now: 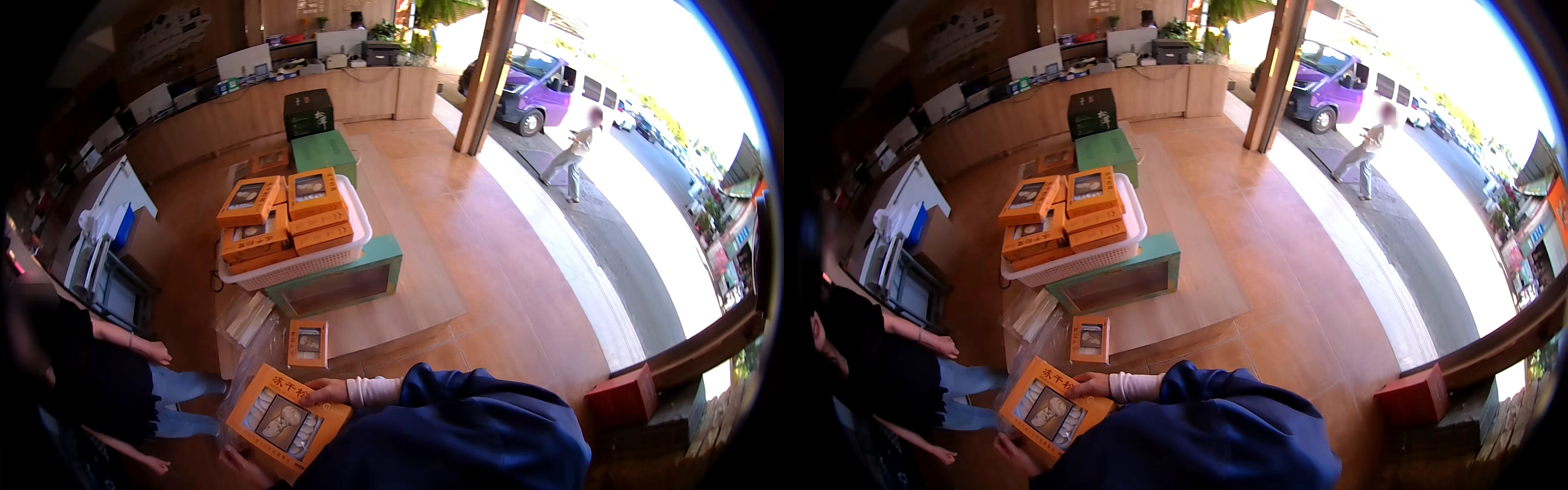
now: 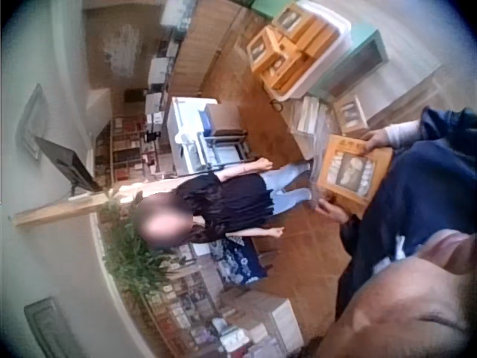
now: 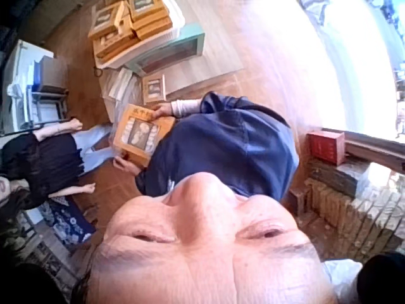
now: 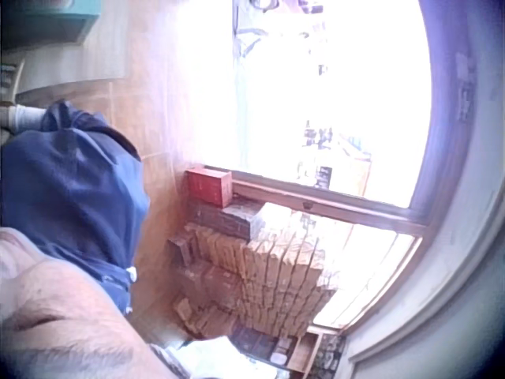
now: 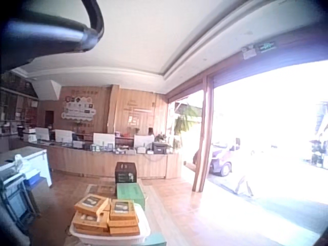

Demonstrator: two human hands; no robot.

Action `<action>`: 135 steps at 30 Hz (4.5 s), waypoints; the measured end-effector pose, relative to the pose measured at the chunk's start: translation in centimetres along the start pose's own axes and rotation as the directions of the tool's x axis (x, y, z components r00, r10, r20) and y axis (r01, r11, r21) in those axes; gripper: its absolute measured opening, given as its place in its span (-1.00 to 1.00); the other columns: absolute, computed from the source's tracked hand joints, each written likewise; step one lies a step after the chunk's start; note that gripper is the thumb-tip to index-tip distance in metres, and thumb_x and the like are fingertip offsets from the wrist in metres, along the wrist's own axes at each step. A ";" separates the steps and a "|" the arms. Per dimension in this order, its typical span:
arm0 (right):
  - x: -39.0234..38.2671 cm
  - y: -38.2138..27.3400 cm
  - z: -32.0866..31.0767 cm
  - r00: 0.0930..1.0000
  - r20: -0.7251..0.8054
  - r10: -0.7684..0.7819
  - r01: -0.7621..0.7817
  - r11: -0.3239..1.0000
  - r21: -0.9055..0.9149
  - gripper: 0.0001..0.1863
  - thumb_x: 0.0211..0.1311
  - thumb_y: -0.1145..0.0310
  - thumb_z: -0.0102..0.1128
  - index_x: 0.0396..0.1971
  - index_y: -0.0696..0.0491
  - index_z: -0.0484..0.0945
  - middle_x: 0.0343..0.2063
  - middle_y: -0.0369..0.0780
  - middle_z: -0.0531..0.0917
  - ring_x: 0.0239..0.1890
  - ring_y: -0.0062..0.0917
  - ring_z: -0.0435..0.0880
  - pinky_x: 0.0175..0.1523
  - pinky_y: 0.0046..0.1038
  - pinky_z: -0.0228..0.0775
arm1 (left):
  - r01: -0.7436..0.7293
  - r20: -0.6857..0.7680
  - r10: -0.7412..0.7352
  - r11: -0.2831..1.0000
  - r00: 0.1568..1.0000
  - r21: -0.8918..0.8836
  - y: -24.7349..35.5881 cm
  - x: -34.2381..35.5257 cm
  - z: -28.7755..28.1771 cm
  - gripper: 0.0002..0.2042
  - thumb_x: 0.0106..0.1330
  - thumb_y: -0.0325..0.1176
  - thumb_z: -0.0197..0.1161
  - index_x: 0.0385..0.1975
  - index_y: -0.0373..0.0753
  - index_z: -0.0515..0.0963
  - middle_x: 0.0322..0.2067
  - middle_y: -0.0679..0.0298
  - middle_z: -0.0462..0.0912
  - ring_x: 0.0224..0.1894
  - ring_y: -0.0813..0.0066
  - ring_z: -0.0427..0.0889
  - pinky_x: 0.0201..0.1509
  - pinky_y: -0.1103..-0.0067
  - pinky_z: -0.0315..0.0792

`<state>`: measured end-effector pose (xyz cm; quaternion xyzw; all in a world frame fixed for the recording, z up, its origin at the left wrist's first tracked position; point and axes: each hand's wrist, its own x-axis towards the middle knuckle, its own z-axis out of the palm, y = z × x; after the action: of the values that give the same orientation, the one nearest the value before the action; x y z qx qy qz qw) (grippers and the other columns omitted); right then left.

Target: The person wraps small orange boxes in clear plastic bags. They pick up a box, slide it into a bag, and seal it. The person then wipes the wrapped box with a white tissue. The process is repeated for multiple boxes in a retail setting.

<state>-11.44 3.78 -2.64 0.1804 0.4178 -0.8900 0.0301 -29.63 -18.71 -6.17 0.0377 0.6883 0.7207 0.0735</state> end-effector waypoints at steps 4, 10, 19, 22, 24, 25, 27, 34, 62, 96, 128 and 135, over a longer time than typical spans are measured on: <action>0.8 -0.1 -0.1 0.999 -0.023 0.042 -0.043 0.998 -0.045 -0.47 0.02 0.15 0.21 -0.07 0.20 0.40 -0.26 -0.20 0.58 -0.27 -0.54 0.58 -0.14 -0.49 0.44 | 0.160 0.169 -0.113 0.941 0.979 -0.298 -0.5 0.0 -0.9 -0.77 0.33 -0.19 -0.04 -0.27 -0.24 0.31 -0.38 0.33 0.33 -0.33 0.64 0.35 -0.25 0.65 0.30; 1.4 -0.9 -0.3 0.995 0.043 0.090 -0.095 0.986 0.136 -0.48 0.07 0.24 0.17 -0.04 0.24 0.33 -0.24 -0.13 0.57 -0.29 -0.48 0.62 -0.18 -0.48 0.51 | -0.214 0.267 0.185 0.974 0.946 0.080 2.3 -1.7 -0.1 -0.80 0.28 -0.37 0.04 -0.17 -0.25 0.28 -0.45 0.39 0.31 -0.39 0.67 0.32 -0.39 0.73 0.23; 1.8 -1.2 0.7 0.984 0.113 0.141 -0.152 0.984 0.090 -0.53 0.05 0.17 0.18 -0.12 0.19 0.43 -0.32 -0.18 0.61 -0.35 -0.51 0.62 -0.24 -0.48 0.50 | -0.291 0.086 0.278 0.911 0.957 0.294 1.4 -2.0 -0.1 -0.68 0.29 -0.32 0.05 -0.03 -0.33 0.27 -0.24 0.21 0.40 -0.25 0.51 0.37 -0.18 0.61 0.29; 1.8 -1.2 0.1 0.974 0.102 0.202 -0.206 0.978 0.026 -0.57 0.04 0.18 0.18 -0.17 0.19 0.47 -0.31 -0.20 0.61 -0.36 -0.52 0.61 -0.24 -0.49 0.49 | -0.247 0.015 0.259 0.904 0.966 0.349 3.0 -1.2 0.9 -0.76 0.33 -0.34 0.00 -0.10 -0.34 0.33 -0.30 0.21 0.43 -0.29 0.51 0.39 -0.20 0.62 0.30; 2.2 -0.9 0.4 0.979 0.080 0.190 -0.191 0.982 0.006 -0.58 0.02 0.18 0.20 -0.20 0.19 0.50 -0.32 -0.20 0.61 -0.35 -0.55 0.60 -0.23 -0.51 0.47 | -0.293 -0.007 0.322 0.870 0.947 0.396 4.7 -1.3 1.0 -0.80 0.34 -0.36 -0.03 -0.15 -0.35 0.37 -0.33 0.22 0.46 -0.32 0.52 0.40 -0.21 0.63 0.31; 2.2 -0.8 -0.2 0.984 0.051 0.172 -0.171 0.985 -0.024 -0.58 0.02 0.18 0.21 -0.20 0.18 0.50 -0.32 -0.20 0.61 -0.35 -0.55 0.60 -0.23 -0.51 0.47 | -0.353 -0.020 0.390 0.851 0.920 0.388 4.1 -0.7 1.3 -0.81 0.34 -0.37 -0.02 -0.16 -0.34 0.38 -0.33 0.23 0.46 -0.31 0.54 0.40 -0.20 0.63 0.31; 2.3 -0.6 0.8 0.982 0.064 0.180 -0.177 0.983 -0.045 -0.56 0.03 0.19 0.20 -0.16 0.18 0.47 -0.32 -0.19 0.60 -0.37 -0.55 0.60 -0.26 -0.52 0.48 | -0.395 -0.064 0.445 0.846 0.893 0.359 4.1 -0.7 0.2 -0.83 0.32 -0.40 0.00 -0.18 -0.34 0.39 -0.30 0.25 0.46 -0.27 0.57 0.40 -0.18 0.64 0.31; 1.2 -1.5 1.7 0.977 0.079 0.198 -0.205 0.975 0.084 -0.55 0.15 0.25 0.06 -0.03 0.23 0.32 -0.26 -0.16 0.57 -0.27 -0.48 0.59 -0.19 -0.54 0.46 | -0.419 -0.130 0.462 0.870 0.877 0.260 5.1 -0.6 2.2 -0.88 0.29 -0.44 0.03 -0.23 -0.29 0.43 -0.55 0.45 0.36 -0.54 0.78 0.24 -0.48 0.79 0.15; 2.1 0.4 0.5 0.932 0.144 0.331 -0.359 0.897 0.259 -0.45 0.13 0.19 0.03 0.04 0.25 0.25 -0.12 -0.01 0.52 -0.17 -0.29 0.58 -0.04 -0.39 0.45 | -0.319 -0.267 0.417 0.884 0.869 0.342 3.8 3.1 1.5 -0.88 0.28 -0.41 0.05 -0.30 -0.32 0.44 -0.59 0.47 0.37 -0.55 0.78 0.25 -0.49 0.78 0.15; 7.0 2.2 -3.3 0.974 -0.213 0.074 0.006 0.935 0.355 -0.58 0.18 0.19 0.07 -0.13 0.24 0.38 -0.26 -0.13 0.56 -0.28 -0.40 0.59 -0.17 -0.44 0.48 | -0.564 0.186 0.613 0.510 0.768 0.649 3.7 -4.2 5.1 -0.83 0.14 -0.58 0.09 -0.26 -0.30 0.47 -0.44 0.12 0.53 -0.46 0.29 0.52 -0.42 0.57 0.39; 30.0 16.1 28.3 0.950 0.235 0.206 -0.140 0.953 -0.268 -0.66 0.13 0.25 0.13 -0.24 0.24 0.44 -0.38 -0.22 0.55 -0.39 -0.56 0.53 -0.29 -0.58 0.39 | 0.039 -0.619 0.512 0.751 0.595 0.659 2.4 0.2 -24.6 -0.89 0.16 -0.55 0.06 -0.32 -0.32 0.42 -0.48 0.09 0.43 -0.45 0.20 0.46 -0.39 0.49 0.36; 37.9 20.8 34.6 0.947 0.272 0.171 -0.080 0.946 -0.316 -0.65 0.11 0.23 0.15 -0.29 0.25 0.43 -0.42 -0.25 0.51 -0.44 -0.58 0.50 -0.31 -0.59 0.37 | 0.002 -0.676 0.433 0.842 0.597 0.540 3.5 7.2 -31.3 -0.87 0.18 -0.54 0.04 -0.27 -0.33 0.40 -0.43 0.07 0.44 -0.40 0.17 0.45 -0.35 0.48 0.35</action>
<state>-52.82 -32.16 -10.68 0.0652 0.5265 -0.8291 0.1764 -41.81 -48.60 -4.53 -0.1734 0.7986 0.4699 -0.3337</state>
